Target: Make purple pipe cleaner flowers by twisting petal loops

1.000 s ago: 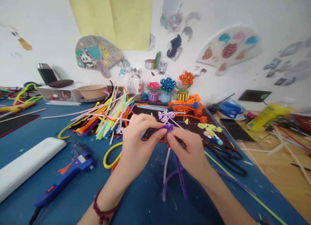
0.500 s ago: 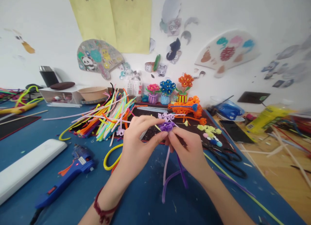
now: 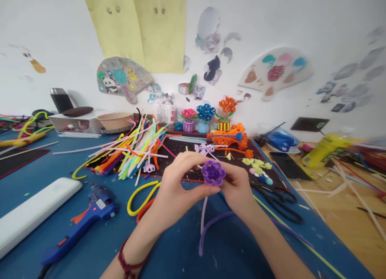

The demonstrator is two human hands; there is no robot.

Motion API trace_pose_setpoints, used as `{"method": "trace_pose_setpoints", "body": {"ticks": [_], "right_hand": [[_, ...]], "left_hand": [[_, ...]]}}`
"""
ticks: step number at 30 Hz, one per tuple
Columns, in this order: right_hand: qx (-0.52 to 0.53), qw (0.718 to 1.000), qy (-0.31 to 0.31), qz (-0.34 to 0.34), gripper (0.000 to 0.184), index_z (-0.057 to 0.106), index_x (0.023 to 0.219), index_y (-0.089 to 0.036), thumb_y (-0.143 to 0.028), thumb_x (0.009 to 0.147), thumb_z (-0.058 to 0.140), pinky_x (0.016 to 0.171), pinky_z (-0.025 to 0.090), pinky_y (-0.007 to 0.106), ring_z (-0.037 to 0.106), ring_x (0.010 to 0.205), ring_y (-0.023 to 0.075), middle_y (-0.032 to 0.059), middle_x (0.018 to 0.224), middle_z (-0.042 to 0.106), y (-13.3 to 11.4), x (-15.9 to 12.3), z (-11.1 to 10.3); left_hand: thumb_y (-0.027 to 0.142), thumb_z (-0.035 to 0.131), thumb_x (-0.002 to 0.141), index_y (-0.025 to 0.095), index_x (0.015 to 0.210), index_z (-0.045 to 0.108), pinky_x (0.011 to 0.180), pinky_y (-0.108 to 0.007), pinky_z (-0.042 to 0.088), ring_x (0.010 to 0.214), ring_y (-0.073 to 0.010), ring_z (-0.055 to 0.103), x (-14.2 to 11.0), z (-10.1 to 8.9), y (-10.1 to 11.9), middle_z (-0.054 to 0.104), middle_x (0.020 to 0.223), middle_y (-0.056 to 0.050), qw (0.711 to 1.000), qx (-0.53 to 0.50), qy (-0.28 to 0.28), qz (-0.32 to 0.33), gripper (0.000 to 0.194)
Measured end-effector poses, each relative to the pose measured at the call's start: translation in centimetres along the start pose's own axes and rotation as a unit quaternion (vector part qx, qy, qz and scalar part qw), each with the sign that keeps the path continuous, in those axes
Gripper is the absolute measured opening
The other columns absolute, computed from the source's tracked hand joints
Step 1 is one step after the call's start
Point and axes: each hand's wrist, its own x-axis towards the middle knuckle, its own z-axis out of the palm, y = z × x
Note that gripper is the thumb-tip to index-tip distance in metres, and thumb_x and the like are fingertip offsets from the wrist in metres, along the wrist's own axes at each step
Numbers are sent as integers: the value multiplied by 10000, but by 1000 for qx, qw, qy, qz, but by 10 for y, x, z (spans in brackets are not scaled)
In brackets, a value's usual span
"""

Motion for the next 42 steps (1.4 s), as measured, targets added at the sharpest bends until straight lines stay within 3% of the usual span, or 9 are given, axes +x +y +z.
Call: {"method": "trace_pose_setpoints", "body": {"ticks": [6,14,23,26,29,32,35,42], "right_hand": [[24,999,-25,-16,196,742,810,-200,-160,860,557,655,489,252,615,675,161,6,732,689,-3,0,2],[-61,996,-2,-57,246,570,581,-167,-53,774,468,549,385,224,472,573,118,-26,587,519,-5,-1,1],[-108,988,20,-109,253,598,668,-175,-53,820,437,524,367,218,466,549,111,-27,598,522,-9,0,3],[-92,991,27,-89,247,615,682,-182,-46,813,455,529,377,213,488,564,113,-29,616,544,-8,0,1],[-81,992,53,-79,238,632,690,-182,-89,855,488,560,404,216,511,593,120,-20,640,564,-7,2,-1],[-94,989,87,-75,233,653,701,-182,-123,869,504,555,410,225,507,586,129,-11,633,558,-6,3,-2],[-119,984,113,-73,243,656,681,-185,-118,855,498,512,387,227,469,538,127,-16,585,502,-7,2,-2],[-129,983,109,-78,246,676,706,-192,-129,874,509,516,399,226,488,554,127,-6,628,555,-8,0,-1]], "left_hand": [[179,823,657,189,976,636,797,-287,462,912,-171,582,-1,3,5,655,948,-28,999,6,21,29,370],[212,786,709,179,922,626,747,-292,466,856,-167,586,-3,5,11,656,897,-32,998,39,37,32,268],[163,725,750,194,932,621,779,-314,469,882,-181,587,-3,7,13,663,913,-39,998,45,38,31,211],[232,768,730,202,1004,620,801,-299,458,916,-180,578,-2,5,12,651,980,-41,999,36,16,4,313],[307,794,700,199,1046,602,701,-266,449,802,-156,562,-2,4,11,630,930,-27,998,17,14,-52,410],[327,704,786,175,887,608,592,-248,414,651,-127,512,-2,5,12,593,751,1,992,-23,-1,-121,206],[351,632,835,170,726,578,543,-236,386,594,-114,484,-1,7,12,552,650,11,984,-74,-11,-164,218],[295,651,821,167,776,618,526,-230,410,585,-118,535,0,9,13,592,638,1,980,-108,8,-167,140]]}}
